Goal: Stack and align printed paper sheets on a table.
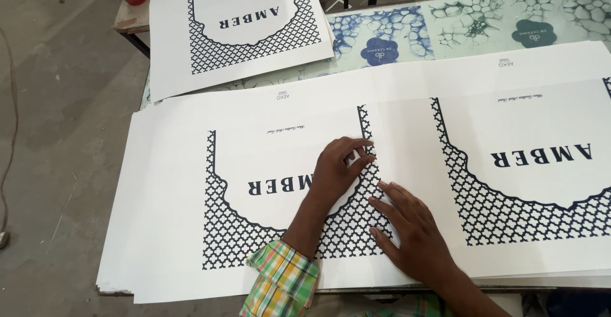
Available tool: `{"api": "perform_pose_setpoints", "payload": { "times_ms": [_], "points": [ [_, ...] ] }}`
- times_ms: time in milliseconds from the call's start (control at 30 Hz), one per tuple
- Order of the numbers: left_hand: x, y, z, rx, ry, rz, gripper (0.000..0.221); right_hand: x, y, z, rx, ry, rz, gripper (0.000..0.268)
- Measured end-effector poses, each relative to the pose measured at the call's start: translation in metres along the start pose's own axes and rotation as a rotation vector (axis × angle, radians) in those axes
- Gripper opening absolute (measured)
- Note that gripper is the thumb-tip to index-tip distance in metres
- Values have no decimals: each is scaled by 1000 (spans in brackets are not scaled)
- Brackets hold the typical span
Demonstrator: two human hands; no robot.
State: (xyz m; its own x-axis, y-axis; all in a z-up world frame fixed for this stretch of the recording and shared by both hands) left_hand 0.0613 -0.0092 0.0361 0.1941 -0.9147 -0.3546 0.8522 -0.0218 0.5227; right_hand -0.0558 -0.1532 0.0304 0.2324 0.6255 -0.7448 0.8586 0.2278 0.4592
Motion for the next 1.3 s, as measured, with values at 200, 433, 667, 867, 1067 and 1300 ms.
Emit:
{"api": "perform_pose_setpoints", "payload": {
  "times_ms": [200,433,667,867,1067,1300],
  "points": [
    [0,0,0,-8,-17,10,26,0,0,0,4,-5,-4,52],
    [1,1,-6,-52,4,2,23,-1,1,-2,-7,-4,11,51],
    [1,1,-4,-16,-8,3,25,-1,2,-2,-13,-10,27,50],
    [1,2,-4,-17,-4,-13,23,-1,2,-2,-11,-17,24,50],
    [2,2,-4,-39,-2,-26,23,-1,2,-2,-8,-17,21,50],
    [1,1,-3,-39,9,-30,22,0,0,-1,-11,-25,20,50]
  ]
}}
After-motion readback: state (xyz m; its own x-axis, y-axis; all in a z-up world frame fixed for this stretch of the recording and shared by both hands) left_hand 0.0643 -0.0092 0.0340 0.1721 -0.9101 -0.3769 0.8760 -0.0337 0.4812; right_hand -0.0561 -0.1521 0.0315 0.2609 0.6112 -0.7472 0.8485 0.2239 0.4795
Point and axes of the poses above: each hand's wrist, its own y-axis towards the middle knuckle, its own x-axis out of the palm, z = x × y, the point moved 7 cm from there along y, towards the middle knuckle, and after that the axes turned 11 degrees about z, right-handed, at the moved point
